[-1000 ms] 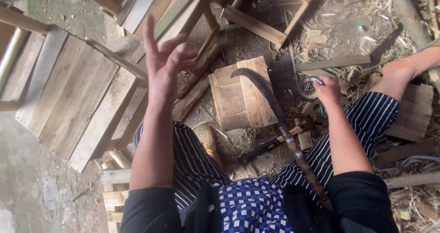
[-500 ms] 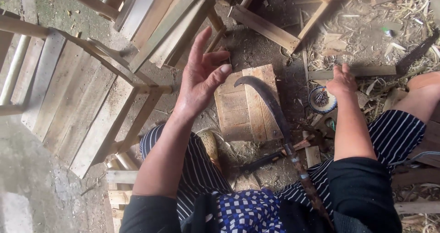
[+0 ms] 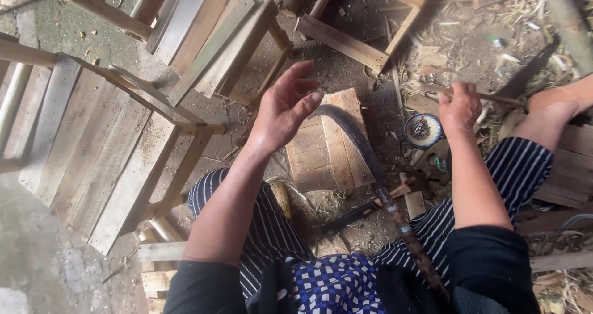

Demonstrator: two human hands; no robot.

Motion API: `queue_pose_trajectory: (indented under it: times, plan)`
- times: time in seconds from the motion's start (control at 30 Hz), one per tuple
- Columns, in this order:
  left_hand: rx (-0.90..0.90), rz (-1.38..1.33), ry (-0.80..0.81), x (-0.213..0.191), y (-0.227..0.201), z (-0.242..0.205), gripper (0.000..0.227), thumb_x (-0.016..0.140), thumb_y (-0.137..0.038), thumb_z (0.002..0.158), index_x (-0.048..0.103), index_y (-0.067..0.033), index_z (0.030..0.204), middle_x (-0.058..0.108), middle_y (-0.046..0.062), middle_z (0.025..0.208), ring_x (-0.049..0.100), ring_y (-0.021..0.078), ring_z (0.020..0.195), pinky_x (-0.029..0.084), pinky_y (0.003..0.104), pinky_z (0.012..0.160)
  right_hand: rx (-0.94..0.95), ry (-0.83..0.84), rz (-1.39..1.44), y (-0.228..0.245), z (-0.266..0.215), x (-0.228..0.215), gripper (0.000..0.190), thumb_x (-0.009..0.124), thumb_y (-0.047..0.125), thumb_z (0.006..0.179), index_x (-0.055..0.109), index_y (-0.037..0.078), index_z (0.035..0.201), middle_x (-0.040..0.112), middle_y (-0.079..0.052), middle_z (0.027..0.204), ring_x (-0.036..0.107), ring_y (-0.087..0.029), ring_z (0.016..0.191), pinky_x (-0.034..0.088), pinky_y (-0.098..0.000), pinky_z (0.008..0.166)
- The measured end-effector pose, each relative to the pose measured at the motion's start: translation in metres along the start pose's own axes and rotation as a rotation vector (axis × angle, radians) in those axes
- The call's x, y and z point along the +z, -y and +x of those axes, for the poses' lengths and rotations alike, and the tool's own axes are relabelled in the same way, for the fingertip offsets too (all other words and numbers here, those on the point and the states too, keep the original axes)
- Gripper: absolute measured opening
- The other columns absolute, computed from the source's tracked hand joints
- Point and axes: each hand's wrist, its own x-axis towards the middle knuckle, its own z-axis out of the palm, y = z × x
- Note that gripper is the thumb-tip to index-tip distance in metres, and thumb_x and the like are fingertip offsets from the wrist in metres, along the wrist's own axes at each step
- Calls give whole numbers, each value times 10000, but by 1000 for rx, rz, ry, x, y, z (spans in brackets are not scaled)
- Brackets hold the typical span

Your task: The person sits on the floor and uses a curved blade to carve and shape a small piece of wood. They repeatedly strike the wood against a larger wooden block to remove material and refine the shape.

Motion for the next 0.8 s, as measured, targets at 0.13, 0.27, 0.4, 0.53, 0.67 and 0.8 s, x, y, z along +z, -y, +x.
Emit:
queue_pose_trajectory:
  times: [0.13,0.27,0.4,0.53,0.67,0.8]
  plan:
    - [-45,75,46,8,14,3,628,739,-362,956,510,-102,1480,689,291,1186,714,442,1092,613,563,864,108,-53,296,67,30,-87,247,896,319,920,714,165,984,633,-95,858,687,-404,818,519,-483,738]
    - [-73,234,85,21,31,8,466,716,-323,908,652,-180,1346,781,104,1078,762,323,1019,616,479,855,195,93,958,152,42,-172,300,815,186,1063,657,77,832,547,-53,560,511,-144,463,348,-227,488]
    - [-57,282,102,25,38,6,392,675,-268,885,694,-225,1274,793,53,1025,767,291,996,612,446,885,175,119,1144,217,30,-226,202,767,157,1084,704,60,919,649,-76,739,531,-93,450,408,-185,459]
    - [28,556,107,25,40,1,462,704,-211,852,664,-279,1307,787,44,1012,762,308,997,610,454,891,302,122,1340,247,14,-242,289,833,178,978,640,91,781,586,-52,650,502,-92,356,331,-177,331]
    - [227,857,162,25,46,-10,730,753,-178,824,459,-210,1492,742,132,1088,741,406,943,607,546,838,384,127,1382,259,6,-250,266,849,175,934,653,78,783,579,-70,606,494,-109,321,325,-185,277]
    - [310,783,183,31,40,-31,1013,847,-187,792,239,-229,1600,634,145,1243,723,456,952,618,596,850,396,139,1391,268,-2,-255,260,849,174,921,651,66,793,580,-81,608,492,-116,313,324,-181,270]
